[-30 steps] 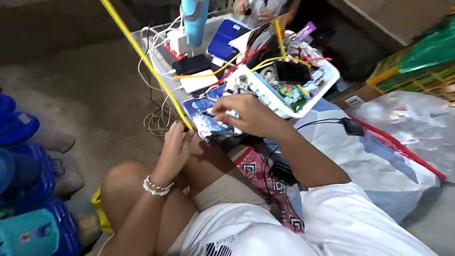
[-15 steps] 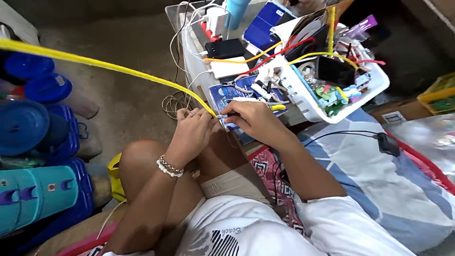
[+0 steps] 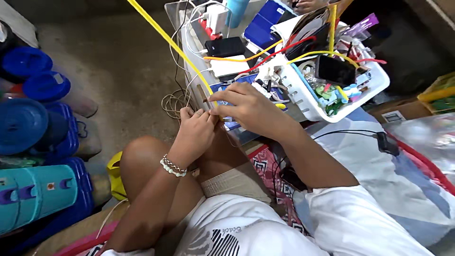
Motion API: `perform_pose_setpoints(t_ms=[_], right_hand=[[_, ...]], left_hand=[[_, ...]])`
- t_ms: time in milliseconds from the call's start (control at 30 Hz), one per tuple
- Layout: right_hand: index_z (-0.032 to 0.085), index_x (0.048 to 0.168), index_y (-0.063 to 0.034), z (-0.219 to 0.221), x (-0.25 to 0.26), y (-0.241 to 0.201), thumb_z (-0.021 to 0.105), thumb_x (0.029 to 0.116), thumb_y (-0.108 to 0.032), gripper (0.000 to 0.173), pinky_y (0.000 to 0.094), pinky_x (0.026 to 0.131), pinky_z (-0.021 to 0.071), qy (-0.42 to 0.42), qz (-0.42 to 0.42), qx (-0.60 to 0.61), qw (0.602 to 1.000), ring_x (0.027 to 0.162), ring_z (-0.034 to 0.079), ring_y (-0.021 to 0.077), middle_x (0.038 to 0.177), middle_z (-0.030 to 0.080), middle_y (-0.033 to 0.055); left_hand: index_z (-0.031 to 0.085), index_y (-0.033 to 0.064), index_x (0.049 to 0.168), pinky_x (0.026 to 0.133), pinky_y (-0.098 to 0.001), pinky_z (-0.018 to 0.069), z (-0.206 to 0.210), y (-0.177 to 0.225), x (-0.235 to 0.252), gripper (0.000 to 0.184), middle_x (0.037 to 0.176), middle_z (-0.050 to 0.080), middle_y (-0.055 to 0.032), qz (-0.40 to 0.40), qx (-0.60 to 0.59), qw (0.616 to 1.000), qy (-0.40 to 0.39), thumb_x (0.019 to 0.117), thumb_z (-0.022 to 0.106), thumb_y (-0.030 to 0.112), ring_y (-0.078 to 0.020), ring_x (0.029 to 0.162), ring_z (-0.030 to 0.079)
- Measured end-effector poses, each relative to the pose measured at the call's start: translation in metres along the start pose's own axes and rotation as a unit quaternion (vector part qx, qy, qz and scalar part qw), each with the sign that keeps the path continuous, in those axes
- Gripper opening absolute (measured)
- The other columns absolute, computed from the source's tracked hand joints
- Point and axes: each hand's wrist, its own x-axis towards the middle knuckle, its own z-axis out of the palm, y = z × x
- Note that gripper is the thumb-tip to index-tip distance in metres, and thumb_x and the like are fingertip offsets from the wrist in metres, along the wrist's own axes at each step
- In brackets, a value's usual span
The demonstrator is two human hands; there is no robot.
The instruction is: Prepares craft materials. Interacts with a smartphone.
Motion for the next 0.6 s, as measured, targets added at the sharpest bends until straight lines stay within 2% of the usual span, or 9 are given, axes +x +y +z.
perform_pose_setpoints(t_ms=[67, 133, 167, 267, 333, 433, 500, 600], right_hand=[[0.077, 0.106, -0.0138, -0.003, 0.0, 0.006, 0.063, 0.0982, -0.008, 0.018, 0.0465, 0.097, 0.0504, -0.015, 0.007, -0.011, 1.0, 0.116, 0.063, 0.0309, 0.13, 0.067, 0.0074], [0.077, 0.096, -0.0134, -0.007, -0.001, 0.012, 0.064, 0.0966, -0.007, 0.014, 0.0464, 0.094, 0.0497, -0.014, 0.004, -0.007, 1.0, 0.113, 0.062, 0.0312, 0.123, 0.07, 0.0058], [0.077, 0.094, -0.0147, -0.01, -0.002, 0.015, 0.065, 0.0972, -0.01, 0.014, 0.0459, 0.095, 0.0488, -0.01, 0.003, 0.0, 1.0, 0.114, 0.062, 0.0304, 0.119, 0.072, 0.0033], [0.081, 0.097, -0.0186, -0.02, -0.006, 0.02, 0.066, 0.0987, -0.019, 0.015, 0.0463, 0.1, 0.043, 0.019, -0.016, 0.035, 0.999, 0.116, 0.061, 0.0276, 0.106, 0.076, -0.0016], [0.082, 0.096, -0.0183, -0.024, -0.007, 0.022, 0.064, 0.0993, -0.015, 0.018, 0.0469, 0.103, 0.0385, 0.05, -0.033, 0.071, 0.996, 0.113, 0.061, 0.0266, 0.094, 0.076, -0.0003], [0.082, 0.1, -0.0182, -0.027, -0.003, 0.019, 0.058, 0.1005, -0.009, 0.025, 0.0474, 0.105, 0.0389, 0.06, -0.043, 0.091, 0.993, 0.109, 0.063, 0.0258, 0.089, 0.075, 0.0012], [0.081, 0.105, -0.0171, -0.024, 0.0, 0.017, 0.054, 0.1008, -0.006, 0.029, 0.0446, 0.095, 0.0451, 0.046, -0.038, 0.083, 0.995, 0.1, 0.064, 0.0239, 0.091, 0.073, 0.0021], [0.079, 0.103, -0.012, -0.016, 0.001, 0.012, 0.055, 0.0999, -0.008, 0.025, 0.0383, 0.077, 0.0537, 0.033, -0.026, 0.097, 0.994, 0.085, 0.067, 0.0203, 0.089, 0.071, 0.0041]], left_hand=[[0.069, 0.0063, 0.106, 0.093, -0.0576, 0.0387, 0.001, 0.0, -0.001, 0.023, 0.1, 0.071, -0.011, 0.016, -0.008, 1.0, 0.022, 0.1025, 0.051, 0.021, -0.0295, 0.097, 0.068], [0.066, 0.0075, 0.099, 0.092, -0.0565, 0.0383, 0.0, 0.0, -0.001, 0.026, 0.092, 0.067, -0.0094, 0.032, -0.022, 0.999, 0.039, 0.1052, 0.048, 0.025, -0.0282, 0.091, 0.066], [0.064, 0.0078, 0.095, 0.091, -0.0557, 0.0378, -0.002, 0.001, -0.001, 0.029, 0.089, 0.065, -0.009, 0.042, -0.028, 0.998, 0.049, 0.1065, 0.046, 0.028, -0.0278, 0.088, 0.065], [0.064, 0.0083, 0.094, 0.091, -0.0535, 0.0367, -0.005, 0.002, -0.001, 0.03, 0.085, 0.064, -0.0076, 0.068, -0.05, 0.992, 0.093, 0.1072, 0.045, 0.029, -0.0252, 0.084, 0.063], [0.064, 0.0083, 0.094, 0.092, -0.0508, 0.0356, -0.006, 0.002, -0.002, 0.032, 0.082, 0.062, -0.0064, 0.083, -0.077, 0.985, 0.129, 0.1077, 0.043, 0.028, -0.0232, 0.082, 0.061], [0.062, 0.0081, 0.09, 0.093, -0.0466, 0.0341, -0.008, 0.003, -0.002, 0.033, 0.077, 0.058, -0.0054, 0.103, -0.122, 0.971, 0.178, 0.1086, 0.043, 0.029, -0.0202, 0.078, 0.057], [0.061, 0.0078, 0.088, 0.093, -0.0441, 0.0343, -0.008, 0.004, -0.003, 0.036, 0.075, 0.056, -0.0056, 0.106, -0.139, 0.961, 0.214, 0.1091, 0.042, 0.03, -0.0193, 0.076, 0.055], [0.06, 0.0073, 0.088, 0.093, -0.0425, 0.0345, -0.007, 0.004, -0.003, 0.038, 0.075, 0.056, -0.0064, 0.086, -0.13, 0.949, 0.274, 0.1093, 0.04, 0.032, -0.0196, 0.075, 0.054]])
